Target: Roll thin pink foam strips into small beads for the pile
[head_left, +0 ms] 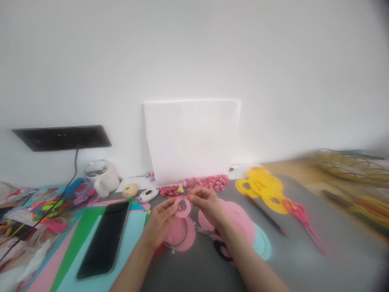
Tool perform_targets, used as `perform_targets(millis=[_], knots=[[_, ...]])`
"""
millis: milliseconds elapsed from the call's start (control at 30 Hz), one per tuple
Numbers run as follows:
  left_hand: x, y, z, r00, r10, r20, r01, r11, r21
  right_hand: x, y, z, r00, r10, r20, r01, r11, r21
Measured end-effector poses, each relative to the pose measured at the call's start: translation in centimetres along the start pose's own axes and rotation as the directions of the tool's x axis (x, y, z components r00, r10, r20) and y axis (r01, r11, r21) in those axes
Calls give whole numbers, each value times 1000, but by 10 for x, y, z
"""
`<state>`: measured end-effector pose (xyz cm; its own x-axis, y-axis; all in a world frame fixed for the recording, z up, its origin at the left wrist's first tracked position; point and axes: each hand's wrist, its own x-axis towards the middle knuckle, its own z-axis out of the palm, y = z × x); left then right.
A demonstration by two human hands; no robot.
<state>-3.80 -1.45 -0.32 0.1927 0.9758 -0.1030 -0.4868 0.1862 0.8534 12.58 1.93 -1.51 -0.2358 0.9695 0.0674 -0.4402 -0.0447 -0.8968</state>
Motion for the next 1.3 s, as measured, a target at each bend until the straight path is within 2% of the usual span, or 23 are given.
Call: perform_targets(millis=[200, 500, 767, 967, 1133, 1300], knots=[[-2, 1, 2, 999, -33, 13, 33, 999, -41, -1, 0, 3, 1000, -20, -1, 20, 1000, 4], [-1, 3, 5, 999, -34, 1, 34, 996, -81, -2, -4, 3, 999, 15, 45, -15, 1000, -5], [-1, -1, -1, 996, -87, -6, 86, 993, -86, -1, -1, 2, 1000, -27, 4, 27, 999, -40], [-2, 0, 1, 998, -62, 24, 63, 998, -27, -4, -5, 7, 999, -46, -29, 42, 992, -122], [0, -1, -1, 998, -61, 1, 61, 998, -33, -3, -5, 6, 999, -4, 38, 8, 996, -94], [0, -1, 1, 996, -78, -33, 76, 996, -48, -2, -3, 2, 998, -47, 47, 52, 993, -105]])
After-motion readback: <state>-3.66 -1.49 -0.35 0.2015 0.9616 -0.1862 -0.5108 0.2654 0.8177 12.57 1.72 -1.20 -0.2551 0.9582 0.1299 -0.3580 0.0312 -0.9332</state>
